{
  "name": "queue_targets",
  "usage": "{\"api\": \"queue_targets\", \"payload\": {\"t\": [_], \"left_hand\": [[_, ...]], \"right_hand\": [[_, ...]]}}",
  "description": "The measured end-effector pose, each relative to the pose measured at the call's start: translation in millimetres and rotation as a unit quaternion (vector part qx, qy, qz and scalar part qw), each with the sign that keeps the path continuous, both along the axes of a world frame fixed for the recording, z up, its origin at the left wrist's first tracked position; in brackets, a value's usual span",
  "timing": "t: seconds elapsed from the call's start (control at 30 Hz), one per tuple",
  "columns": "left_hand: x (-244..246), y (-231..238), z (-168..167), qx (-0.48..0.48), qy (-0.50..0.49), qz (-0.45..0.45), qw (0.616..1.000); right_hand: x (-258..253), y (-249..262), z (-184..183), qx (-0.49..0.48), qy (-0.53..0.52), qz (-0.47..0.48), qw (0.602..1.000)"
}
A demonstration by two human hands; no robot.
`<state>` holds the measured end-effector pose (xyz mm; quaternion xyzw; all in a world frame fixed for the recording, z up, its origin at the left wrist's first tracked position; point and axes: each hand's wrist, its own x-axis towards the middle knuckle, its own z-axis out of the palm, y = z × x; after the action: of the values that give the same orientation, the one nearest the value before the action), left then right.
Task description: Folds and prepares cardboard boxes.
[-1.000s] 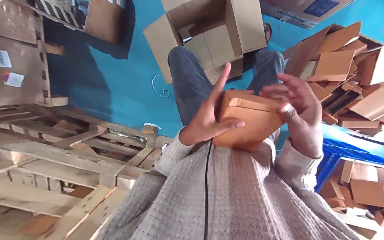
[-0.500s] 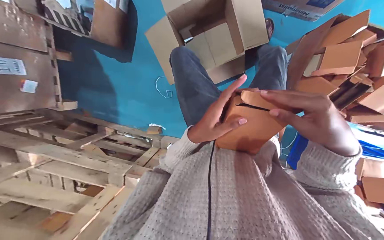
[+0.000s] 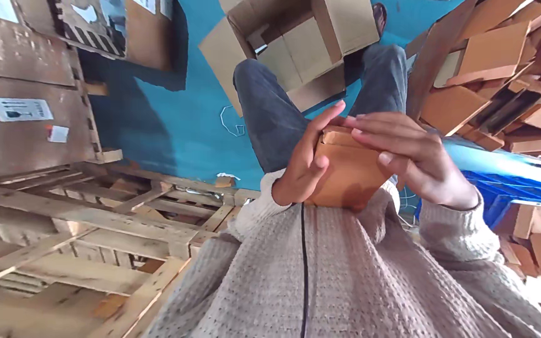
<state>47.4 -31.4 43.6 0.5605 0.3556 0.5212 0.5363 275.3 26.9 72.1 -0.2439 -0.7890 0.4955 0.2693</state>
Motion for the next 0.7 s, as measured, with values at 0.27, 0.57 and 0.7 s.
{"api": "queue_targets", "payload": {"t": [0.27,0.57,0.7], "left_hand": [[0,2,-8,-0.021,-0.005,0.054,0.998],[3,6,-5,-0.002,-0.009,0.086,0.996],[-2,14,2,-0.017,-0.037,0.112,0.993]], "right_hand": [[-20,-31,-29,0.022,0.063,-0.268,0.961],[-23,-17,-33,0.009,0.111,-0.277,0.954],[-19,-5,-26,-0.029,0.119,-0.219,0.968]]}}
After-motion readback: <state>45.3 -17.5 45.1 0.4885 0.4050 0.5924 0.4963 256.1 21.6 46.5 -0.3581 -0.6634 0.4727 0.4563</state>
